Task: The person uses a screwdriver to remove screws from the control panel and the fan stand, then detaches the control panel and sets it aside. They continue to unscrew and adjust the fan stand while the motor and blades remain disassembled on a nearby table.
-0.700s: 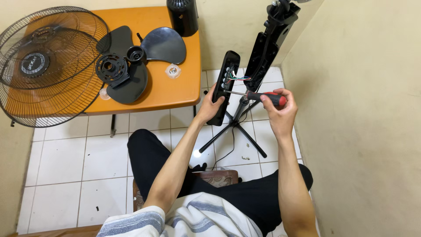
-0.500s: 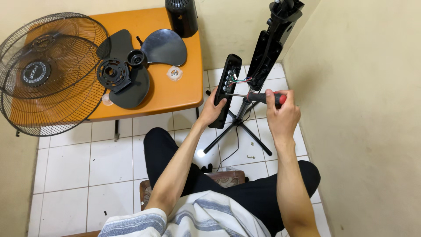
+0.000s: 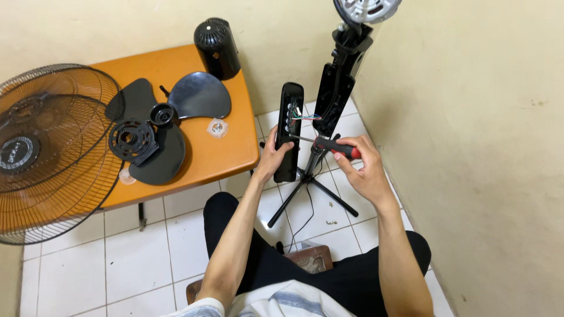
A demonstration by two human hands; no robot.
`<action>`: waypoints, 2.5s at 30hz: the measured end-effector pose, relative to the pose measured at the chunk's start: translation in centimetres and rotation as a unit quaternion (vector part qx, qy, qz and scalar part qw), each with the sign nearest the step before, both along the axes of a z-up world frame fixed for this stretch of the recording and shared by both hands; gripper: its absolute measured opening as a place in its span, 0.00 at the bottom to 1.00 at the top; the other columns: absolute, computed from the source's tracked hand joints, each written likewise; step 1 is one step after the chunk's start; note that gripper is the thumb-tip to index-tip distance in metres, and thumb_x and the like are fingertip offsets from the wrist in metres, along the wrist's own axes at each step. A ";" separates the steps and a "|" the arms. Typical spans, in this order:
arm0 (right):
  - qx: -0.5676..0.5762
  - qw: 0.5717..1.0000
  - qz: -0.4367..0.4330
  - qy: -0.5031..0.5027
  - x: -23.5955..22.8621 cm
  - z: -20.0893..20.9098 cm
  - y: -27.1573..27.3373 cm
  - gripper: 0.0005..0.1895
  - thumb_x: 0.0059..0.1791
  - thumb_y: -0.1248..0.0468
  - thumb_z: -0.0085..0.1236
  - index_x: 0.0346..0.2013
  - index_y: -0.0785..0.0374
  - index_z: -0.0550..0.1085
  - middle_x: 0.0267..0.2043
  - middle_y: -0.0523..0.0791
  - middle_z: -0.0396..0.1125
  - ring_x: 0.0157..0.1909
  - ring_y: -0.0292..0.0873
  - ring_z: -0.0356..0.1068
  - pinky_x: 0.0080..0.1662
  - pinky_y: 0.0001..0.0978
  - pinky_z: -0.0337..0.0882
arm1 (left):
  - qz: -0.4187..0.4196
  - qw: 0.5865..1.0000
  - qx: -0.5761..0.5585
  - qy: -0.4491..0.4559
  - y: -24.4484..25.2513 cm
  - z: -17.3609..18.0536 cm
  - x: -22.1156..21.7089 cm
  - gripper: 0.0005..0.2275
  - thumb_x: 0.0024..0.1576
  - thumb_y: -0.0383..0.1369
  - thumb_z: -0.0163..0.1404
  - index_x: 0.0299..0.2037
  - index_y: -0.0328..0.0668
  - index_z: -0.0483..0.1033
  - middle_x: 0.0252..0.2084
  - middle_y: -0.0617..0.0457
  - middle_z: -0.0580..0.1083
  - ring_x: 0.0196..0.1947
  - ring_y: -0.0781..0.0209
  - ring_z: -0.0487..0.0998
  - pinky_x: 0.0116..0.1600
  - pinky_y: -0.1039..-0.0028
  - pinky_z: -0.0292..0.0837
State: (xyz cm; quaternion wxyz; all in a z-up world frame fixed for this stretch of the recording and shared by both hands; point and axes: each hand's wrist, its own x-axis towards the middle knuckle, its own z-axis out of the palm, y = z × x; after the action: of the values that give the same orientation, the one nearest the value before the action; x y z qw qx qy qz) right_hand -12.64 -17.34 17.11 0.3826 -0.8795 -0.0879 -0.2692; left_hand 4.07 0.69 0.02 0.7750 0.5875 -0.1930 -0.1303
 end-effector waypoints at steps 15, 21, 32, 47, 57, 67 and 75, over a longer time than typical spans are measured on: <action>0.108 0.985 -0.119 0.067 1.2 -2.8 4.1 0.20 0.51 0.54 0.61 0.49 0.65 0.70 0.25 0.46 0.71 0.23 0.39 0.70 0.26 0.31 0.69 | -0.187 0.974 0.027 0.125 5.2 1.4 4.6 0.38 0.48 0.14 0.42 0.75 0.46 0.57 0.48 0.42 0.79 0.47 0.58 0.82 0.49 0.72 0.76; 0.035 0.980 -0.191 0.050 2.1 -3.3 4.7 0.19 0.52 0.55 0.64 0.47 0.65 0.70 0.21 0.43 0.69 0.23 0.39 0.71 0.29 0.30 0.68 | -0.213 0.960 -0.016 0.179 5.3 0.9 4.9 0.39 0.48 0.15 0.41 0.75 0.49 0.55 0.51 0.39 0.78 0.48 0.59 0.80 0.47 0.72 0.75; 0.169 0.968 -0.183 0.027 2.8 -3.8 6.9 0.20 0.50 0.61 0.68 0.47 0.67 0.67 0.28 0.44 0.72 0.27 0.32 0.68 0.30 0.24 0.67 | -0.099 0.992 -0.036 0.067 4.2 -2.9 5.5 0.28 0.59 0.22 0.57 0.71 0.39 0.64 0.62 0.52 0.75 0.58 0.64 0.75 0.62 0.74 0.71; 0.245 0.951 -0.185 0.045 1.4 -7.6 6.4 0.19 0.52 0.59 0.63 0.52 0.68 0.70 0.36 0.46 0.73 0.29 0.31 0.68 0.29 0.21 0.67 | 0.129 0.827 0.419 -0.352 6.3 -0.2 2.2 0.18 0.55 0.33 0.53 0.57 0.42 0.76 0.61 0.46 0.72 0.70 0.47 0.62 0.75 0.48 0.44; 0.281 0.935 -0.187 0.114 1.3 -8.5 5.5 0.21 0.56 0.54 0.55 0.56 0.67 0.68 0.30 0.48 0.74 0.29 0.35 0.73 0.33 0.23 0.71 | 0.029 0.669 0.612 -0.421 6.4 -1.1 3.7 0.21 0.62 0.42 0.45 0.63 0.43 0.67 0.68 0.48 0.65 0.76 0.47 0.53 0.73 0.47 0.45; 0.239 0.946 -0.201 0.090 1.4 -7.5 7.1 0.19 0.53 0.60 0.61 0.54 0.68 0.69 0.34 0.48 0.74 0.32 0.35 0.75 0.33 0.25 0.73 | 0.076 0.727 0.532 -0.427 6.1 -0.3 2.9 0.33 0.60 0.38 0.47 0.76 0.43 0.48 0.72 0.45 0.62 0.74 0.49 0.57 0.74 0.47 0.43; 0.242 0.945 -0.203 0.087 1.5 -7.1 7.1 0.18 0.53 0.61 0.62 0.53 0.68 0.70 0.34 0.47 0.73 0.31 0.34 0.73 0.33 0.25 0.72 | 0.068 0.731 0.546 -0.403 5.8 -4.4 3.7 0.33 0.60 0.38 0.47 0.76 0.46 0.48 0.71 0.47 0.63 0.74 0.50 0.57 0.75 0.46 0.43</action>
State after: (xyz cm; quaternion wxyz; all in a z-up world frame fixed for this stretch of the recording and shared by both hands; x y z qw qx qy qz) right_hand -11.15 -10.27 9.99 0.5275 -0.7796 0.1938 -0.2764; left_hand 7.82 6.52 -4.43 0.1771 0.9186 -0.3419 0.0885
